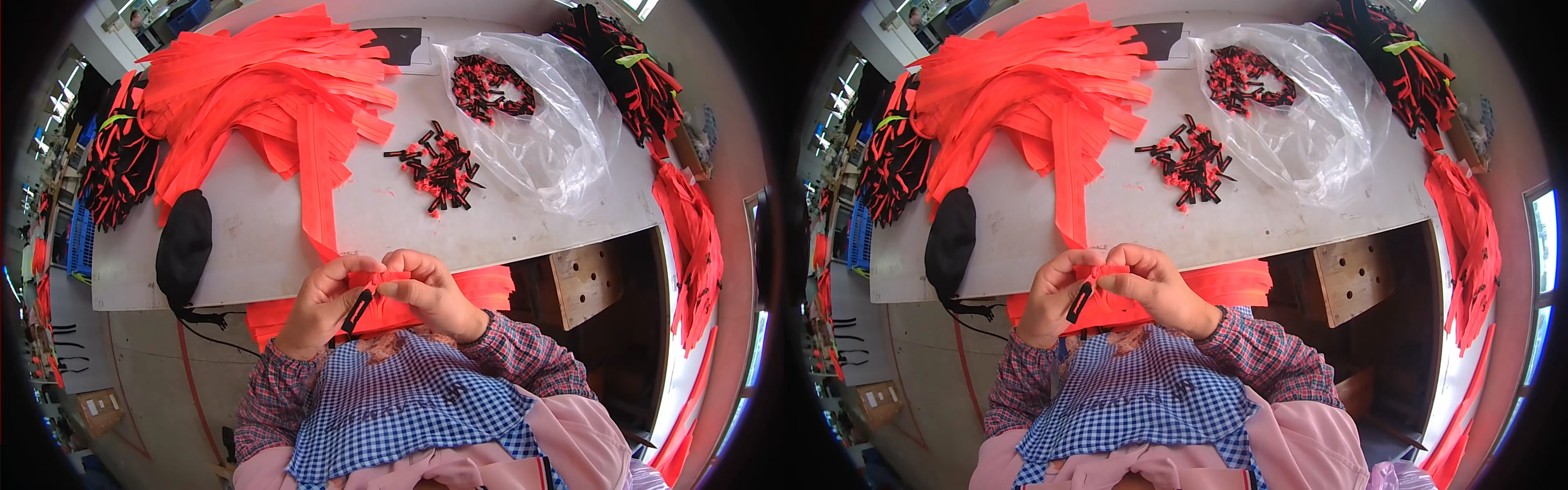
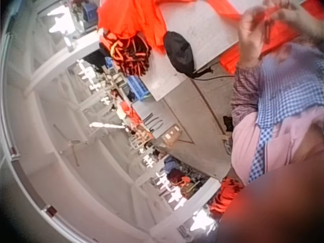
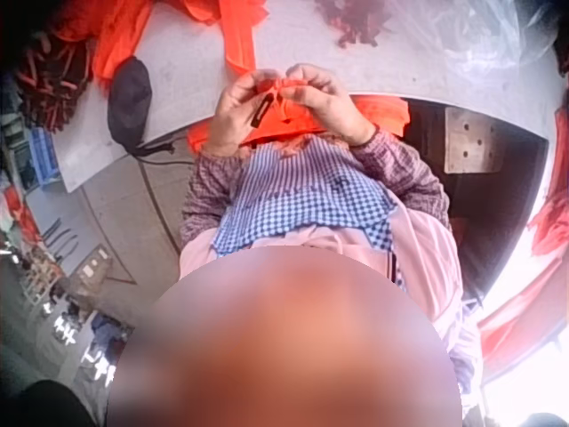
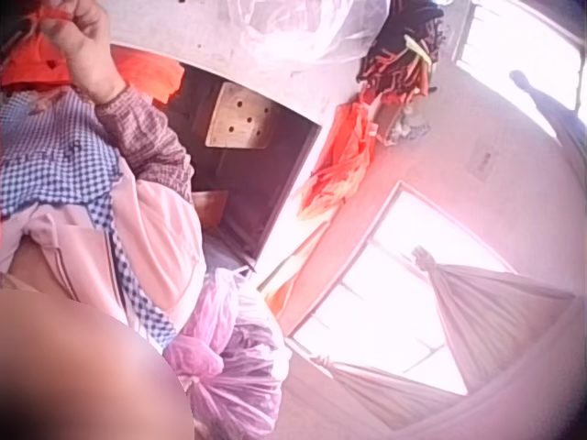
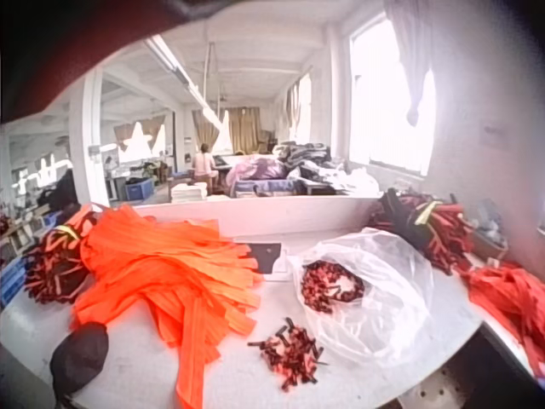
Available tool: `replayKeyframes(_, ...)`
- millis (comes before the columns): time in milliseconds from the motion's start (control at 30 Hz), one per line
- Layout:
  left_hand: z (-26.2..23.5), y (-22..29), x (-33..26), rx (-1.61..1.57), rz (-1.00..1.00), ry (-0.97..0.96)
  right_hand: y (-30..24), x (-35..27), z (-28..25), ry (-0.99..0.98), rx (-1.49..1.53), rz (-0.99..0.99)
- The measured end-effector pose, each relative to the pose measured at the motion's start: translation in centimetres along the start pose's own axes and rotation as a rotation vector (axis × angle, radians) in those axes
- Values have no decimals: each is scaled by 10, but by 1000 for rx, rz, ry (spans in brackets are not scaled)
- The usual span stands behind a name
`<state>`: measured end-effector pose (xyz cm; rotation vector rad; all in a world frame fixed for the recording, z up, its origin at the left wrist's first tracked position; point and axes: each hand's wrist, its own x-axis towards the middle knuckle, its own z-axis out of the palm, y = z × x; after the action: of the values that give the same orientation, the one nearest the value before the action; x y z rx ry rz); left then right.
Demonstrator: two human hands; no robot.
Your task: Assembling black sliders onto red zipper tape strips at a workshop table.
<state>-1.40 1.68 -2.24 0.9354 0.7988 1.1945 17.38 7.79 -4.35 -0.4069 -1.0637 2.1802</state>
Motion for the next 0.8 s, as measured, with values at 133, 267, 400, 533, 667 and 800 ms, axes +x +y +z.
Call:
replayKeyframes(133,-2,2,0,3,-39,-3,3,-3,1,3,25,7)
replayKeyframes(267,-5,7,0,116,-2,-32,0,-5,9,3,-37,-39)
replayKeyframes(400,-6,12,-2,121,-10,-62,-14,-3,2,-65,-135,31)
replayKeyframes(533,0,12,-2,40,-57,0,-19,3,-7,-187,-119,108)
replayKeyframes(667,4,10,-4,-69,-90,3,-18,3,-11,-215,-72,144)
replayKeyframes(800,2,11,-3,87,-107,-1,-16,0,-9,-156,-38,133)
